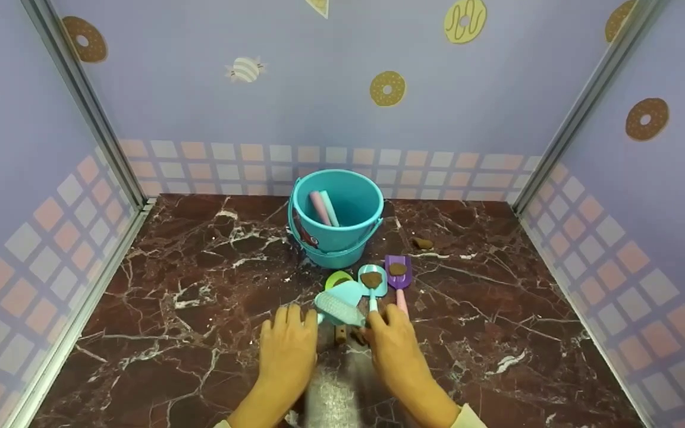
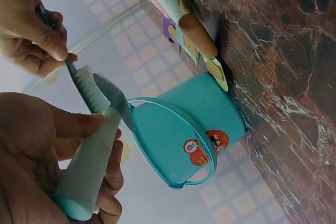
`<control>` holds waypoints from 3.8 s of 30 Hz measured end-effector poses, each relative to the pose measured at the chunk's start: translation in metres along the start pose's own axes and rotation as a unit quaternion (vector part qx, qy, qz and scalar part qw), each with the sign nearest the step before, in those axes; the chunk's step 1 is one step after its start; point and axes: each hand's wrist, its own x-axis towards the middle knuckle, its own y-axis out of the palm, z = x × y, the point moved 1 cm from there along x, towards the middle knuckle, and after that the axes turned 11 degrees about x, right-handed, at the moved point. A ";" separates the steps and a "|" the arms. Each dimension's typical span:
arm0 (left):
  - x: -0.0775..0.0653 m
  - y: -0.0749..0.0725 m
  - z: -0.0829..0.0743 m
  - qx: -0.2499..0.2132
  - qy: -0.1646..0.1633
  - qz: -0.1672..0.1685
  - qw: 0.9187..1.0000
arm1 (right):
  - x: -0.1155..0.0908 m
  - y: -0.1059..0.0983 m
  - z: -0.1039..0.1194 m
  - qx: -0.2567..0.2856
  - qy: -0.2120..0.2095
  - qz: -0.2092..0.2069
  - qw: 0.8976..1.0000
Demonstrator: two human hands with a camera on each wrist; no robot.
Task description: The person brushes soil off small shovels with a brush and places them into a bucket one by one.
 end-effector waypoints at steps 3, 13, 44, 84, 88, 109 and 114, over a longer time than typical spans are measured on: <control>-0.001 0.001 0.000 0.004 0.005 -0.018 1.000 | 0.002 -0.001 -0.011 -0.018 0.022 -0.011 1.000; -0.003 0.006 0.003 -0.027 -0.005 0.003 1.000 | 0.012 -0.009 -0.040 -0.042 0.054 -0.066 0.996; -0.002 0.032 0.029 -0.801 -0.313 0.380 0.340 | 0.001 -0.007 0.010 0.089 -0.008 0.000 0.996; -0.002 0.033 0.030 -0.811 -0.287 0.392 0.326 | 0.016 -0.015 -0.016 0.084 0.089 -0.009 0.992; -0.001 0.032 0.029 -0.810 -0.302 0.385 0.324 | 0.012 -0.013 -0.002 0.094 0.033 0.005 0.995; -0.005 0.032 0.029 -0.808 -0.304 0.380 0.331 | 0.008 -0.013 0.007 0.111 0.055 0.048 0.991; -0.008 0.032 0.030 -0.818 -0.272 0.384 0.332 | 0.009 -0.014 -0.010 0.081 0.077 0.018 0.994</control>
